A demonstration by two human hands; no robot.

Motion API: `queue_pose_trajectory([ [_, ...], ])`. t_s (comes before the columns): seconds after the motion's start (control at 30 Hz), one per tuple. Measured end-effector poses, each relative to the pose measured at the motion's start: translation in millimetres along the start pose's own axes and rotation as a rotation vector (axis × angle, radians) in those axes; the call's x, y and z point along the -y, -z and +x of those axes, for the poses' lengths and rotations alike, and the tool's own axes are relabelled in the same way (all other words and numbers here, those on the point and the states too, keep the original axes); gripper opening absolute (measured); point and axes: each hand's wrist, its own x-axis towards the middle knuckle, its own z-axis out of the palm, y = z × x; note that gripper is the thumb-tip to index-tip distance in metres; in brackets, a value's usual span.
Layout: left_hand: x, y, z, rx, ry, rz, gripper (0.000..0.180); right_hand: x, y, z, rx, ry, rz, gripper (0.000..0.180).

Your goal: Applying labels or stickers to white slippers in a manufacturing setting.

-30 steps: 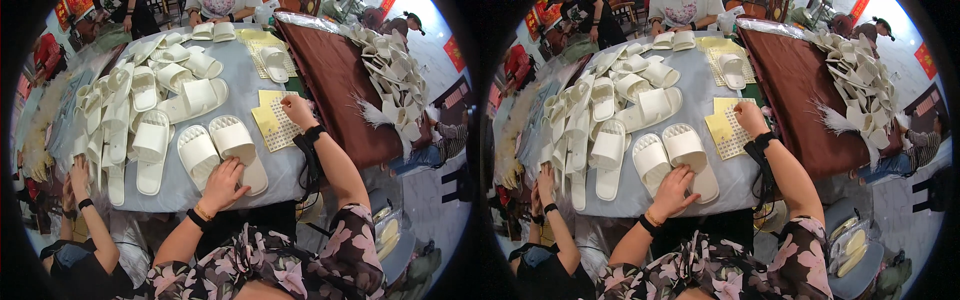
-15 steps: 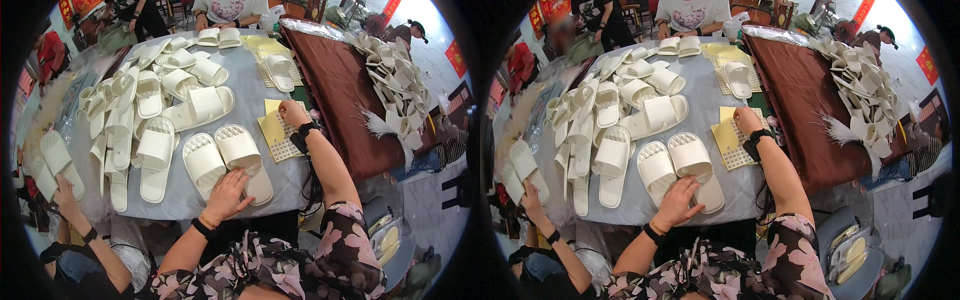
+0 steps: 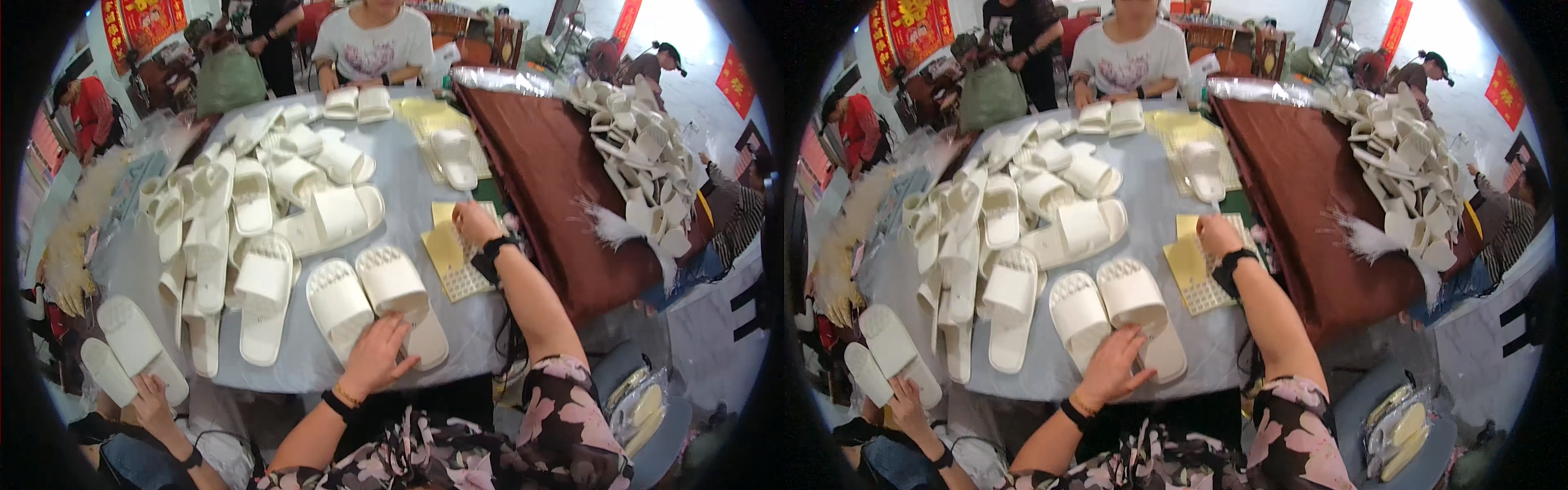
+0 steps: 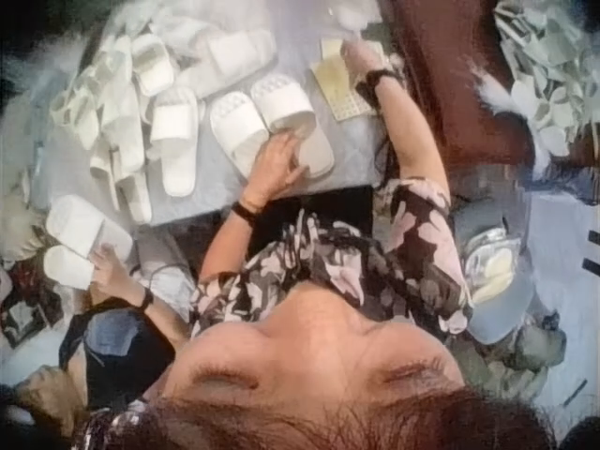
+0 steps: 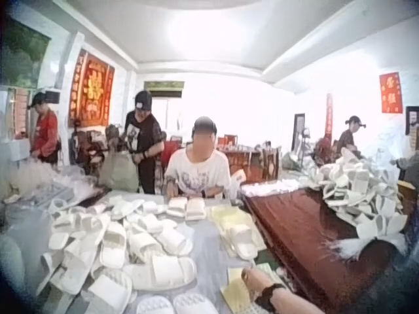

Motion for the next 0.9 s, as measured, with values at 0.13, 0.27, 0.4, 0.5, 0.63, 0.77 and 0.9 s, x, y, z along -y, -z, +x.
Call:
queue_pose_trajectory([
  [0.13,-3,1,-1,-0.026,-0.018,0.047,0.059,-1,1,-1,-0.060,0.053,-0.015,0.016],
  [0.27,-4,1,-1,0.026,0.040,0.016,0.058,-1,-1,-2,-0.028,-0.011,0.029,0.017],
  [0.4,-2,1,0,0.013,0.009,0.001,0.058,3,2,-2,-0.026,0.046,-0.076,0.019],
  [0.5,-2,-1,-3,0.004,0.003,0.031,0.058,7,3,-7,-0.019,-0.036,0.000,0.017],
  [0.63,-1,-4,-4,-0.012,0.001,0.044,0.058,10,7,-6,0.014,-0.036,-0.064,0.017],
  [0.77,0,-5,-4,-0.007,0.004,0.052,0.059,9,4,-5,-0.006,-0.040,-0.064,0.016],
  [0.9,0,-4,-4,-0.011,-0.006,0.054,0.059,5,0,-5,-0.038,-0.035,-0.030,0.017],
])
